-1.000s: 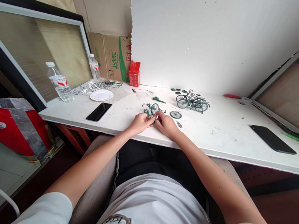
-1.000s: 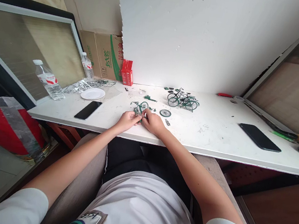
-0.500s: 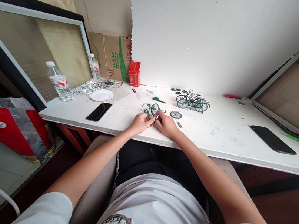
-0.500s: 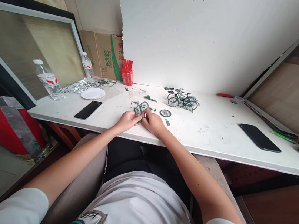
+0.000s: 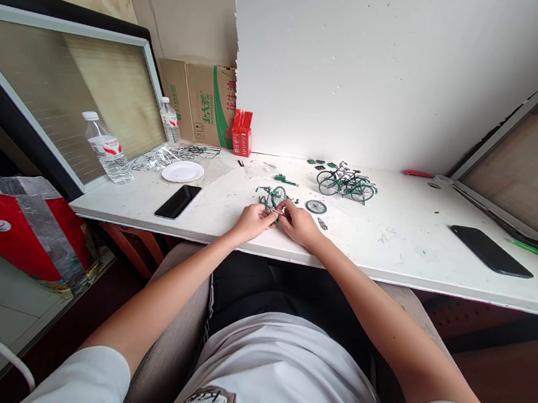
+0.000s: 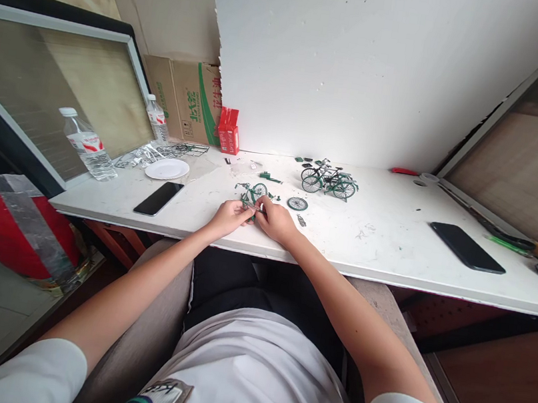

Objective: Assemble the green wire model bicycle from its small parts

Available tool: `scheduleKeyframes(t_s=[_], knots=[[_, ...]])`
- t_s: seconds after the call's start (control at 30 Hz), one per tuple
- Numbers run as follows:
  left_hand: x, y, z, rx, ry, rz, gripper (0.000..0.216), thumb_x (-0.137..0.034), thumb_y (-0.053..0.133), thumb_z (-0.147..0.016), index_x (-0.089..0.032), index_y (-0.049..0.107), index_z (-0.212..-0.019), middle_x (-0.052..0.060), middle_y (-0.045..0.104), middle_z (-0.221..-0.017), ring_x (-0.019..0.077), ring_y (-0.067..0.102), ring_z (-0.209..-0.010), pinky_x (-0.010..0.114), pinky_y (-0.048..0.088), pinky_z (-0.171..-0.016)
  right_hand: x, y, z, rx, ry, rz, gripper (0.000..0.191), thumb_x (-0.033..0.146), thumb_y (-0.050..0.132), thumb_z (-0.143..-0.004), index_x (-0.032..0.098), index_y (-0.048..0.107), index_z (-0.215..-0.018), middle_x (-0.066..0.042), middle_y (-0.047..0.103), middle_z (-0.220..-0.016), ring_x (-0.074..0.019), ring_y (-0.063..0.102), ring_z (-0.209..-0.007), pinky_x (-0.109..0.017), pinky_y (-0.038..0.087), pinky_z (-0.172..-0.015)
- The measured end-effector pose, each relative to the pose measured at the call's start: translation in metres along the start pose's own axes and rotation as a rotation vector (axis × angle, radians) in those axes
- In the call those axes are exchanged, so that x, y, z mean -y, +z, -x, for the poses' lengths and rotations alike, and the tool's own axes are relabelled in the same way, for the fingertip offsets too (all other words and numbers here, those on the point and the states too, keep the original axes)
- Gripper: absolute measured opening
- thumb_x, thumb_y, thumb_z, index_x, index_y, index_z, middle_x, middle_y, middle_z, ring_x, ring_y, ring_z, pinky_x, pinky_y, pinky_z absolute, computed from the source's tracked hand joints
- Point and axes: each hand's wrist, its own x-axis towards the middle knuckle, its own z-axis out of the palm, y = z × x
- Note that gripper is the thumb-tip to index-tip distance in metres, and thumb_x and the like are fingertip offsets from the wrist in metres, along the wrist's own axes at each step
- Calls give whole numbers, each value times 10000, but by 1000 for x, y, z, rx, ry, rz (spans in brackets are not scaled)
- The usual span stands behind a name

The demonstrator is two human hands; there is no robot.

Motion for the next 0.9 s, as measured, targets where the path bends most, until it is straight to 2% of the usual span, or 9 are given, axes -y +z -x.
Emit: scheduleKeyframes(t_s=[0.9], knots=[[0, 0, 0, -1, 0, 9, 317, -384, 802, -892, -166, 620, -752, 72, 740, -727, 201, 762, -727, 251, 544, -632, 0, 0, 0, 0, 0, 7, 256, 322, 516, -974, 207, 617, -1180, -65, 745, -885, -228, 626, -673, -295, 397, -652]])
